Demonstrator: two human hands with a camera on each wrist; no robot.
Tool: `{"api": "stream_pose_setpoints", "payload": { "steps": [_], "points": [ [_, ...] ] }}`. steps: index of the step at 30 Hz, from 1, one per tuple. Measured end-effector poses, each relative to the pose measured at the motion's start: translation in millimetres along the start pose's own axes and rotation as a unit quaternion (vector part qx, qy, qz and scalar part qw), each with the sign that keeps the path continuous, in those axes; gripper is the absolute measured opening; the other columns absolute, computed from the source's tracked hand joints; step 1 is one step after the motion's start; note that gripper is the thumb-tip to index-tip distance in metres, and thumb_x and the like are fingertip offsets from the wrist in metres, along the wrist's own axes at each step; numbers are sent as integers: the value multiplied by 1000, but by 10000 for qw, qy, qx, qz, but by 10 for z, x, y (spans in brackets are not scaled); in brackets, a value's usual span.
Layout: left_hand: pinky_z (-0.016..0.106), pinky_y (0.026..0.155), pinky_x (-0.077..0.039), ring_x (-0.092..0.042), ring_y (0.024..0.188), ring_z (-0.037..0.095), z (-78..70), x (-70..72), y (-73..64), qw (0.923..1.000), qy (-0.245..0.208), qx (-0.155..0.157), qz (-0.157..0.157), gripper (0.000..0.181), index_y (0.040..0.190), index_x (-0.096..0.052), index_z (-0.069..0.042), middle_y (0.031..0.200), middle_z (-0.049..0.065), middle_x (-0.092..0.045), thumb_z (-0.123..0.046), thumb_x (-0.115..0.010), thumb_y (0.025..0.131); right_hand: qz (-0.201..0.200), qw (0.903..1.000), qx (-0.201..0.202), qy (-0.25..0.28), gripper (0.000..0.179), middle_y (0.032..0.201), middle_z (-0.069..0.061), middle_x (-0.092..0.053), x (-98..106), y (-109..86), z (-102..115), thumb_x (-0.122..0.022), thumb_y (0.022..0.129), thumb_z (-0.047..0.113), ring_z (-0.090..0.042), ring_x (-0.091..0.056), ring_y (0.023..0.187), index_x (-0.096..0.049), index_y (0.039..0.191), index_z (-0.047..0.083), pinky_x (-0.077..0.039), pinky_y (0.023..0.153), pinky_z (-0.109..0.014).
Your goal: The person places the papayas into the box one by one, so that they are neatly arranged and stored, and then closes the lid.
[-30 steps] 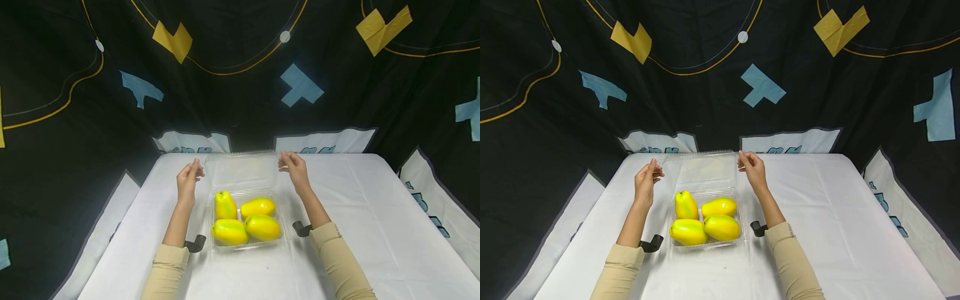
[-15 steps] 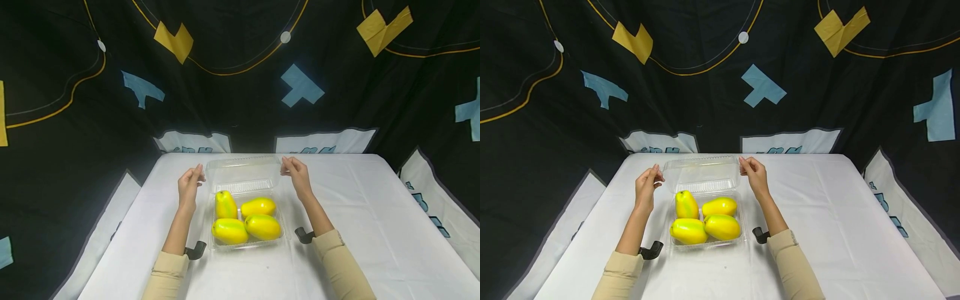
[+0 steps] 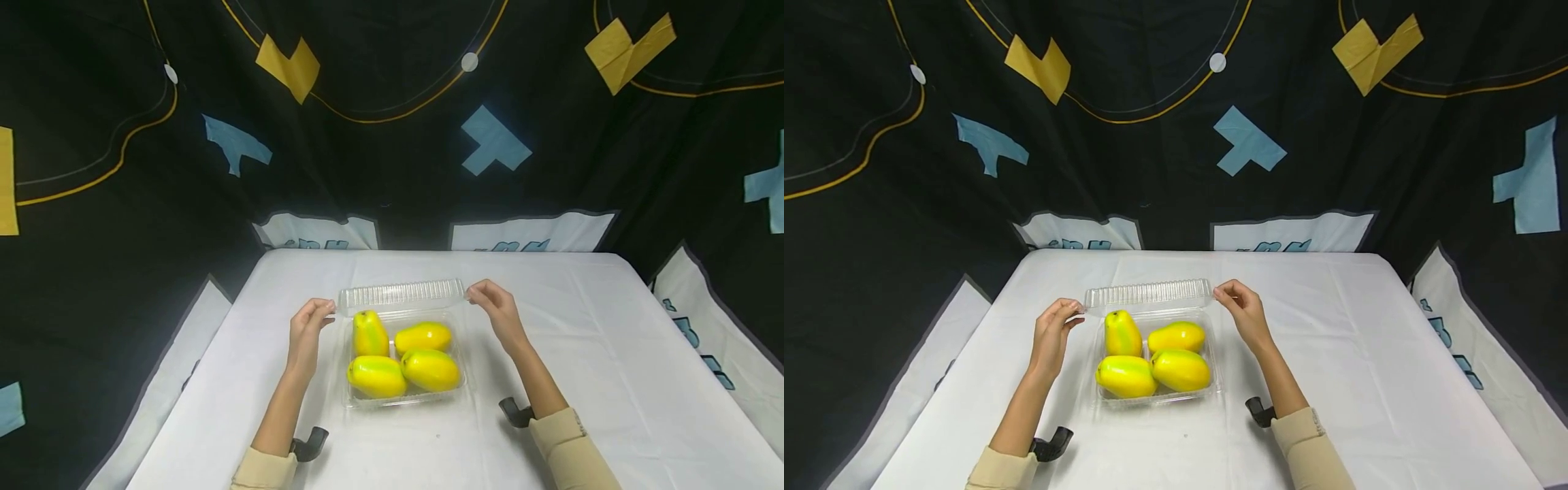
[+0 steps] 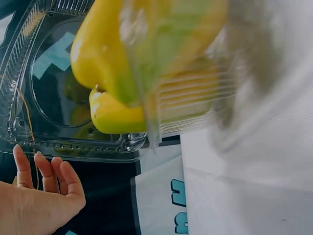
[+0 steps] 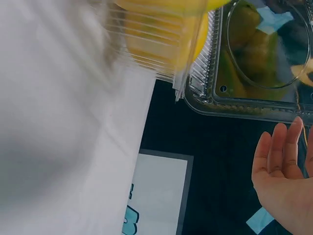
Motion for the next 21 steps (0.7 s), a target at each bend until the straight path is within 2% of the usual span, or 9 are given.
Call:
{"api": "stream_pose_setpoints", "payload": {
  "steps": [7, 12, 17, 21],
  "points": [
    [37, 96, -33, -50, 100, 22, 64, 29, -174, 9998, 179, -14, 24, 21, 92, -57, 2, 98, 19, -55, -18, -52, 91, 150, 9998, -42, -146, 16, 100, -14, -59, -22, -211, -19, -53, 94, 12, -14, -55, 95, -60, 95, -2, -43, 89, -26],
    [42, 101, -25, -47, 103, 23, 93, 9, -276, 9999, -143, 32, 26, 19, 95, -56, 4, 99, 11, -55, -13, -50, 90, 133, 9997, 186, -108, 13, 103, -14, -59, -24, -334, -15, -53, 93, 8, -15, -54, 99, -60, 97, -3, -42, 91, -23],
    [40, 100, -27, -45, 107, 24, 164, -13, -377, 9987, -513, 26, 19, 19, 98, -53, 9, 103, 12, -53, -5, -49, 87, 120, 9983, 561, -68, 11, 104, -17, -59, -29, -446, 1, -53, 92, 1, -19, -54, 102, -59, 99, -5, -42, 92, -22],
    [40, 100, -27, -43, 112, 24, 198, -31, -460, 9972, -728, -125, 100, 20, 100, -51, 12, 107, 12, -52, -1, -49, 86, 217, 9966, 794, 3, 12, 105, -18, -58, -44, -536, 5, -53, 91, -1, -18, -54, 104, -58, 101, -6, -44, 93, -26]
  ]
}}
Point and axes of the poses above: each hand's wrist, its own y-axis towards the middle knuckle, its own x-axis out of the back of the hand, z = x × y, the point moved 9 cm from there along y, towards the middle knuckle
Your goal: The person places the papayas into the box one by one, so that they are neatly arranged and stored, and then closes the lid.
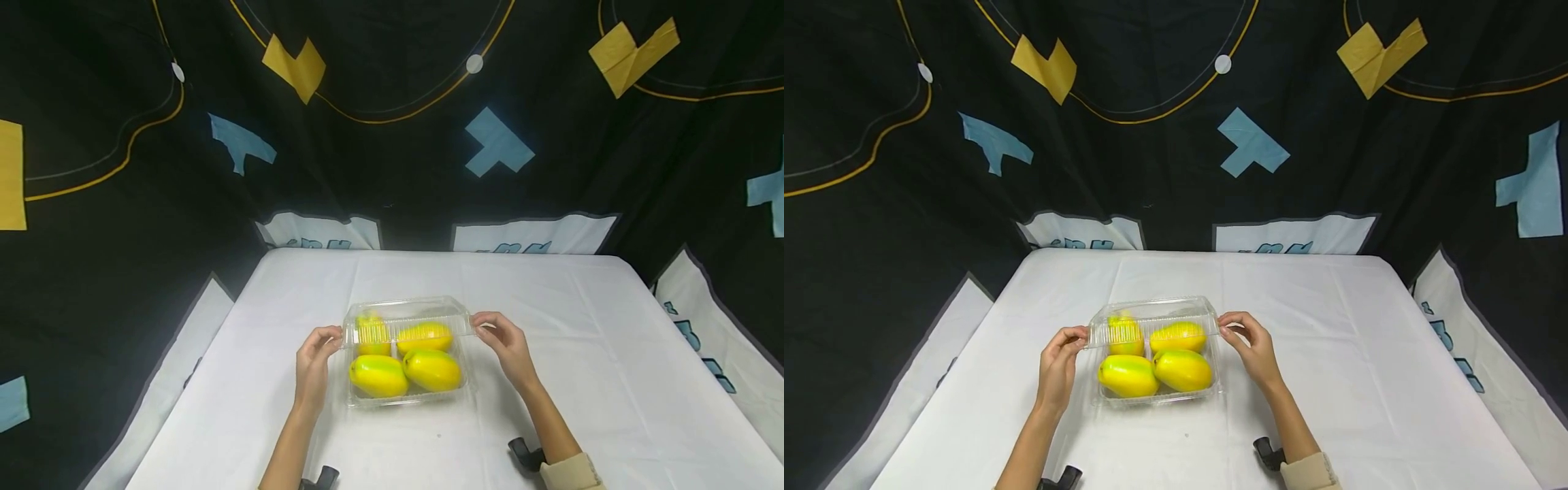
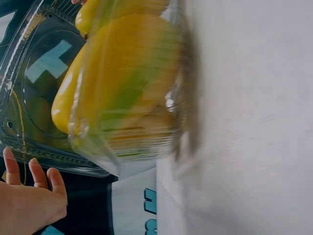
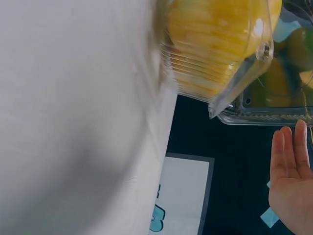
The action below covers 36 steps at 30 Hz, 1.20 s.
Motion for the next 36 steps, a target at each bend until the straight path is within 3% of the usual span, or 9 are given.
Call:
{"api": "stream_pose_setpoints", "payload": {
  "steps": [10, 18, 24, 30, 36],
  "points": [
    [31, 104, -31, -42, 120, 25, 88, -20, -174, 9985, -346, -188, 386, 23, 105, -44, 17, 116, 15, -46, 10, -47, 83, -45, 9996, 185, -228, 15, 111, -22, -58, 1, -233, -31, -56, 87, -6, -18, -52, 110, -60, 102, -4, -44, 93, -31],
    [43, 107, -24, -40, 122, 22, 119, 13, -239, 9995, -162, -182, 194, 26, 107, -47, 14, 120, 17, -47, 10, -47, 82, 53, 9997, 154, -174, 22, 116, -22, -56, -33, -321, -1, -59, 85, -8, -21, -50, 114, -59, 107, -5, -41, 96, -32],
    [43, 107, -25, -40, 123, 20, 134, 28, -292, 9995, 121, -248, 183, 33, 114, -50, 9, 122, 19, -46, 10, -47, 81, 125, 9996, 151, -193, 34, 119, -25, -51, -52, -389, -7, -59, 83, -11, -24, -46, 115, -54, 117, -8, -43, 92, -31],
    [33, 106, -30, -40, 124, 20, 177, 50, -346, 9994, 77, -227, 257, 36, 116, -49, 9, 125, 18, -45, 12, -48, 80, 251, 9989, -107, -382, 40, 120, -25, -51, -92, -446, -23, -61, 82, -11, -31, -48, 110, -51, 121, -7, -44, 89, -30],
    [31, 106, -30, -36, 127, 23, 187, 60, -393, 9991, -75, -205, 374, 40, 120, -46, 10, 130, 20, -42, 13, -49, 80, 493, 9942, -815, -499, 47, 123, -26, -49, -128, -502, -145, -61, 83, -8, -41, -46, 109, -44, 126, -7, -43, 89, -49]
  ]
}}
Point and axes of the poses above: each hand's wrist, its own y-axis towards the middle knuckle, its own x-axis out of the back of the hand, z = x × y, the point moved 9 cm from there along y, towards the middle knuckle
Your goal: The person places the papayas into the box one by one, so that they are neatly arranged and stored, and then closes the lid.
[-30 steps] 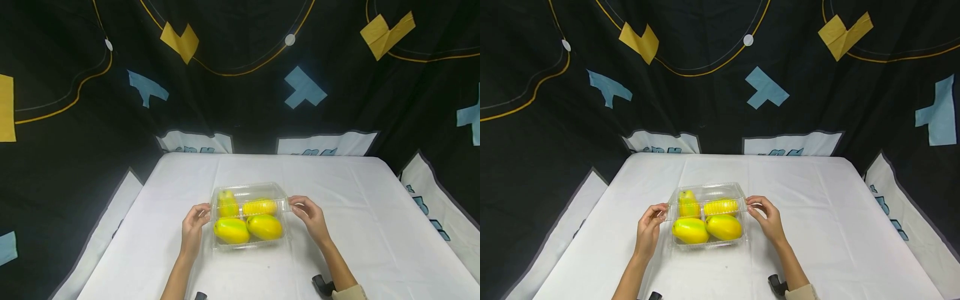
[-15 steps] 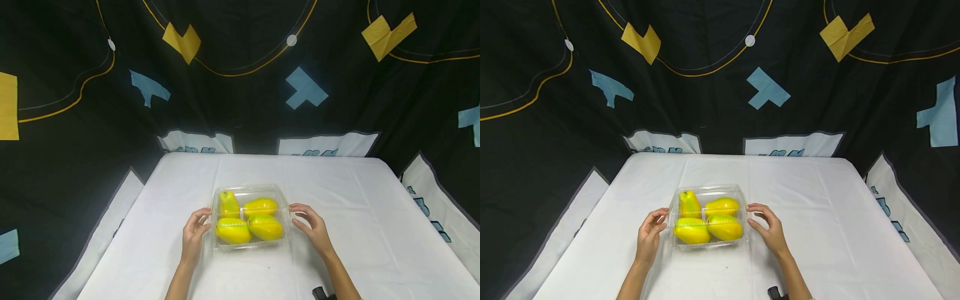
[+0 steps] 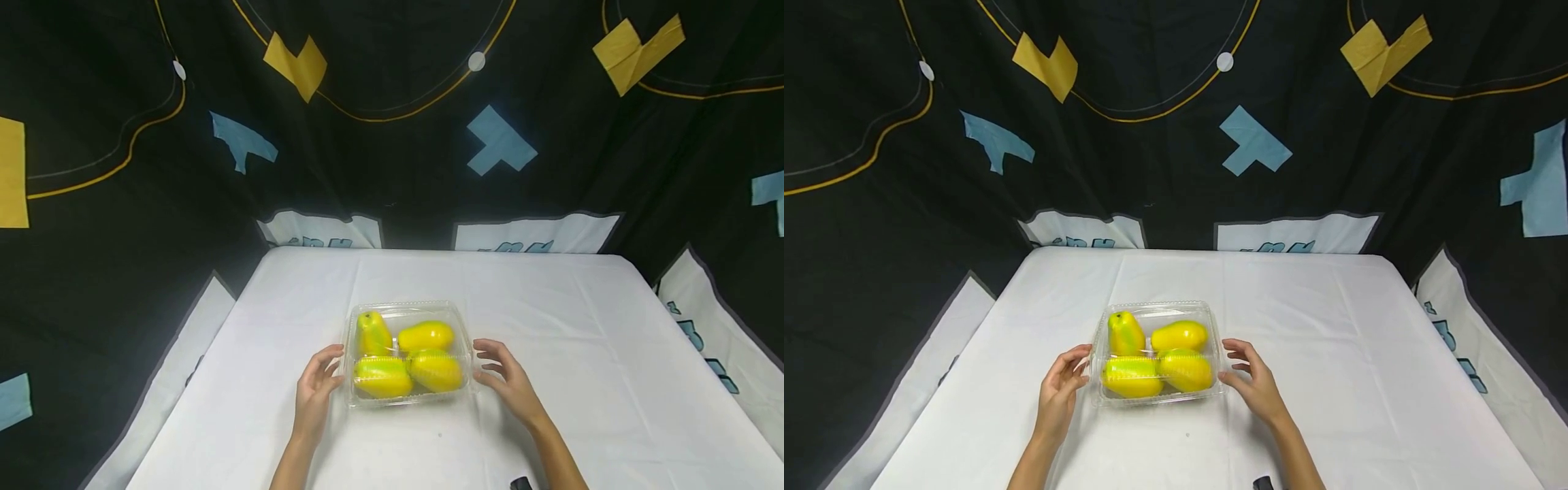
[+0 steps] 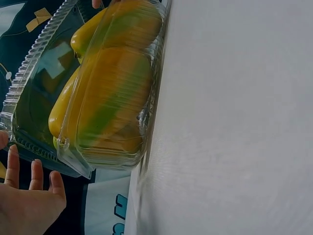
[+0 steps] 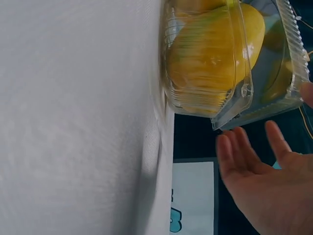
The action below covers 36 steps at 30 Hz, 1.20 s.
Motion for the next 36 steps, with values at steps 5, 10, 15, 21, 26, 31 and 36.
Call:
{"api": "stream_pose_setpoints", "payload": {
  "steps": [5, 10, 15, 21, 26, 31, 36],
  "points": [
    [28, 105, -31, -29, 131, 30, 58, 18, -46, 9993, -94, 349, 7, 49, 128, -40, 5, 137, 16, -36, 13, -49, 81, 236, 9947, -1005, 5, 52, 123, -21, -52, -45, -54, -209, -59, 88, 4, -38, -50, 111, -35, 134, 5, -44, 90, -44],
    [26, 101, -35, -31, 130, 31, 149, 41, -82, 9962, -56, 860, -100, 51, 131, -36, 0, 137, 14, -35, 12, -48, 83, 455, 9858, -1614, 69, 52, 113, -17, -59, -74, -110, -361, -56, 91, 12, -27, -58, 100, -31, 137, 7, -46, 84, -33],
    [21, 95, -40, -36, 126, 29, 254, 46, -115, 9912, -27, 1316, -118, 54, 133, -35, -3, 136, 13, -35, 6, -51, 82, 722, 9790, -1890, 266, 50, 96, -17, -63, -111, -131, -438, -51, 91, 9, -22, -60, 80, -32, 136, -1, -51, 71, -30],
    [26, 88, -44, -46, 114, 28, 332, 56, -167, 9857, 115, 1678, -77, 57, 134, -34, -4, 131, 16, -38, 5, -52, 81, 1144, 9750, -1775, 688, 46, 94, -26, -61, -177, -147, -420, -46, 92, 7, -24, -62, 79, -33, 133, -12, -54, 68, -34],
    [28, 78, -48, -53, 94, 20, 377, 68, -214, 9794, 94, 2016, 16, 57, 136, -30, -3, 122, 19, -41, 4, -50, 83, 1304, 9666, -1944, 1041, 48, 95, -31, -60, -215, -162, -451, -48, 92, 9, -27, -64, 80, -32, 132, -13, -55, 69, -37],
    [32, 75, -52, -57, 84, 19, 440, 65, -250, 9716, 94, 2349, 252, 53, 136, -29, -4, 105, 14, -52, -3, -50, 87, 1359, 9591, -2058, 1392, 50, 92, -27, -61, -229, -170, -479, -50, 92, 10, -28, -63, 79, -31, 133, -12, -54, 70, -39],
    [35, 72, -54, -62, 78, 20, 486, 34, -268, 9655, -85, 2548, 522, 51, 135, -29, -1, 87, 7, -56, -6, -50, 89, 1399, 9561, -2077, 1520, 48, 88, -18, -64, -233, -175, -498, -48, 94, 11, -28, -63, 78, -30, 132, -11, -54, 72, -40]
  ]
}}
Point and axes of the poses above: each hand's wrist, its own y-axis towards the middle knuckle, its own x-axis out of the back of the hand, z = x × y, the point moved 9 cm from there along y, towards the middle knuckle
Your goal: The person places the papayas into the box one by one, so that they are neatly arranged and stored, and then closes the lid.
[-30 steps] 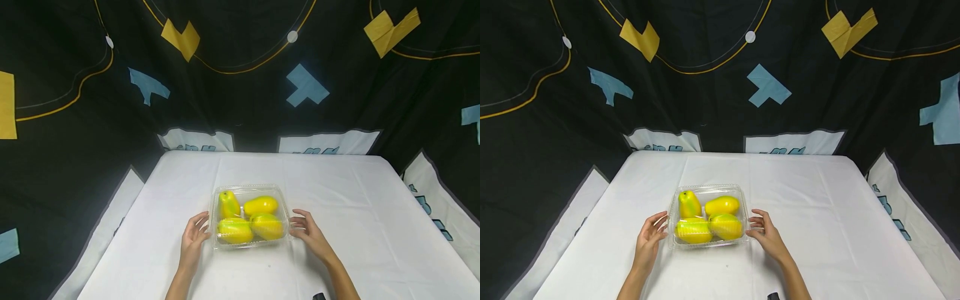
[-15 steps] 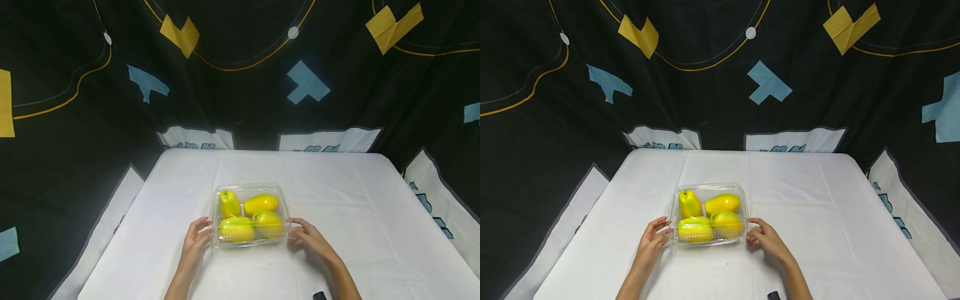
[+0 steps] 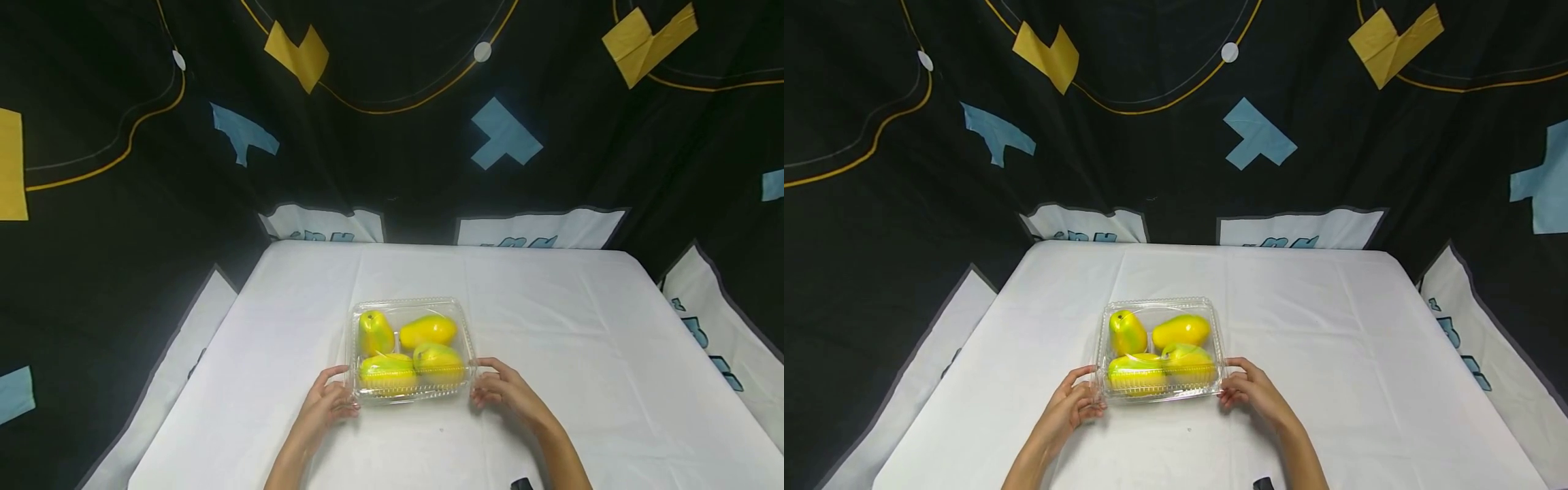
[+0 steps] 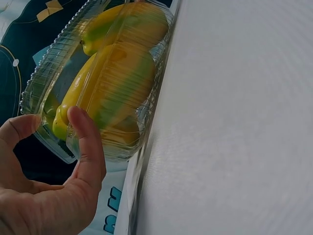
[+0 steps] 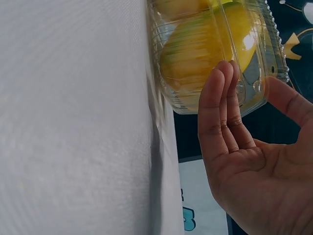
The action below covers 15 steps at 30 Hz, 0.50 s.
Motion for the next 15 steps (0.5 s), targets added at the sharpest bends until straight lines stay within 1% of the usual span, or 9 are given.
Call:
{"api": "stream_pose_setpoints", "payload": {
  "steps": [3, 8, 15],
  "points": [
    [36, 73, -55, -64, 77, 21, 20, -7, 4, 9999, -68, 82, 74, 51, 135, -29, 1, 86, 7, -56, -6, -50, 89, -27, 10000, -75, 33, 47, 87, -14, -64, 4, 4, -17, -47, 94, 12, -26, -63, 78, -30, 132, -11, -54, 73, -40],
    [36, 75, -54, -62, 78, 21, 31, -24, 12, 9998, -89, 101, 146, 53, 136, -28, 3, 92, 11, -55, -4, -50, 88, -135, 9996, -197, 137, 46, 87, -15, -64, 13, 10, -26, -48, 94, 12, -25, -63, 79, -32, 131, -10, -54, 73, -38],
    [37, 77, -54, -62, 77, 20, 58, -10, 27, 9993, -271, 99, 229, 55, 136, -28, 5, 81, 6, -57, 2, -51, 86, -102, 9993, -246, 279, 48, 88, -16, -64, 4, 12, -31, -50, 93, 11, -24, -63, 80, -31, 130, -11, -54, 74, -37]
  ]
}}
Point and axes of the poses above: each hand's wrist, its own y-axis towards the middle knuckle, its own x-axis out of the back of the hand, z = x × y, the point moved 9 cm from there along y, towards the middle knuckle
